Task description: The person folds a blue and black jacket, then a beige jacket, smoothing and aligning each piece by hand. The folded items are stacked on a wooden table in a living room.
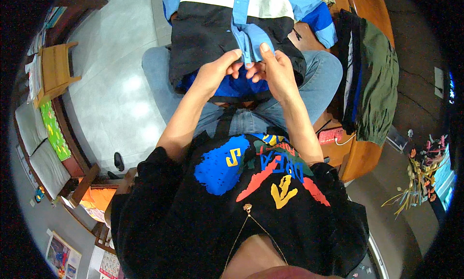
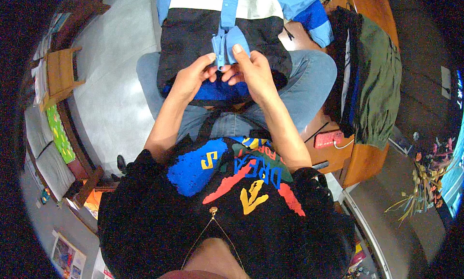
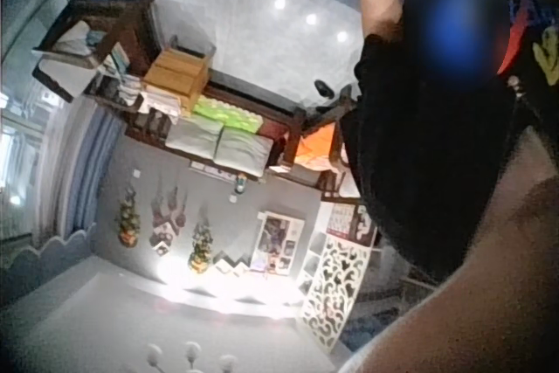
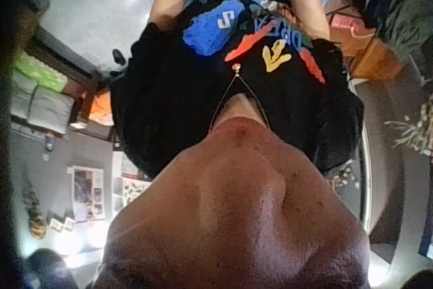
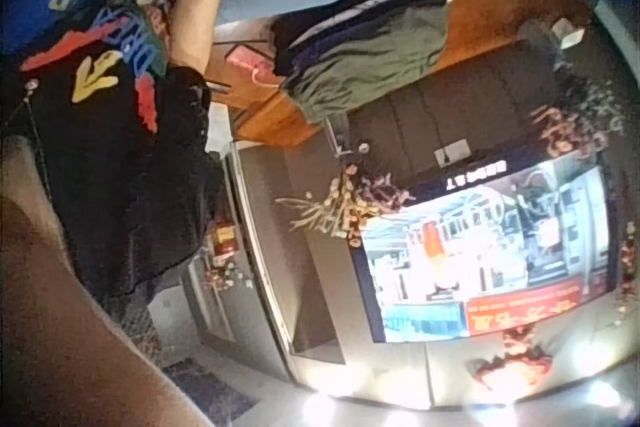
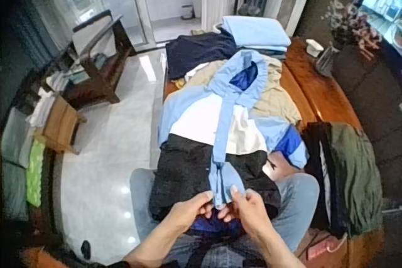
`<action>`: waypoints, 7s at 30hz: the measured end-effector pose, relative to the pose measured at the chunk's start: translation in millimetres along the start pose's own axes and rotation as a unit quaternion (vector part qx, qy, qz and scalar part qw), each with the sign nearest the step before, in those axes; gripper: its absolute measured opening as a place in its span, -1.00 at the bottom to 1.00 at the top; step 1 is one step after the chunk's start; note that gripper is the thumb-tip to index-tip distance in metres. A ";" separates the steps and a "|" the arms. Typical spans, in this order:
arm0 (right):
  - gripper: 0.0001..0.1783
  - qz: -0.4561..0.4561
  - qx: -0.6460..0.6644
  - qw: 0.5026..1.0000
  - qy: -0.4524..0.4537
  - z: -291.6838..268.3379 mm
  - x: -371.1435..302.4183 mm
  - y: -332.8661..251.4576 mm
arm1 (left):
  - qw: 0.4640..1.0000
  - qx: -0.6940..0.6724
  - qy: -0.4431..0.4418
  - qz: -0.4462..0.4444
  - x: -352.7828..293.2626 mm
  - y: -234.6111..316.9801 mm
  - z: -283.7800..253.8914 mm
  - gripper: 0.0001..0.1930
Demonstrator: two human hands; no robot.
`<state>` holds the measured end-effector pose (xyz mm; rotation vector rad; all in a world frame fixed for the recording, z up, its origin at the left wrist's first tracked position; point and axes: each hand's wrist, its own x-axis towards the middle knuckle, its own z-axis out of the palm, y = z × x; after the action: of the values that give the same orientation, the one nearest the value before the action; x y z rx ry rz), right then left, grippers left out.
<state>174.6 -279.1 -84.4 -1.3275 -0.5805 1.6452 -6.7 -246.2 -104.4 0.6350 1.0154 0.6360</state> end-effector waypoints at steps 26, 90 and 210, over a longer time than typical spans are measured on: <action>-0.76 -0.392 -0.439 0.808 -0.003 5.2 -16.6 -23.3 | 0.982 0.176 0.056 0.029 -22.0 10.6 5.6 -0.57; -0.92 -0.342 -0.548 0.759 0.083 8.8 3.0 -17.6 | 0.927 0.367 -0.043 -0.062 -59.8 -20.1 -0.1 -0.38; -0.70 -0.273 -0.506 0.814 -0.086 -46.7 -43.7 -1.0 | 0.624 0.702 0.111 0.323 190.4 -34.3 -61.1 -0.52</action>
<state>218.7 -324.7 -75.9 -1.4827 -1.9381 0.9357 17.7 -117.8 -259.6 2.4644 1.4257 0.4013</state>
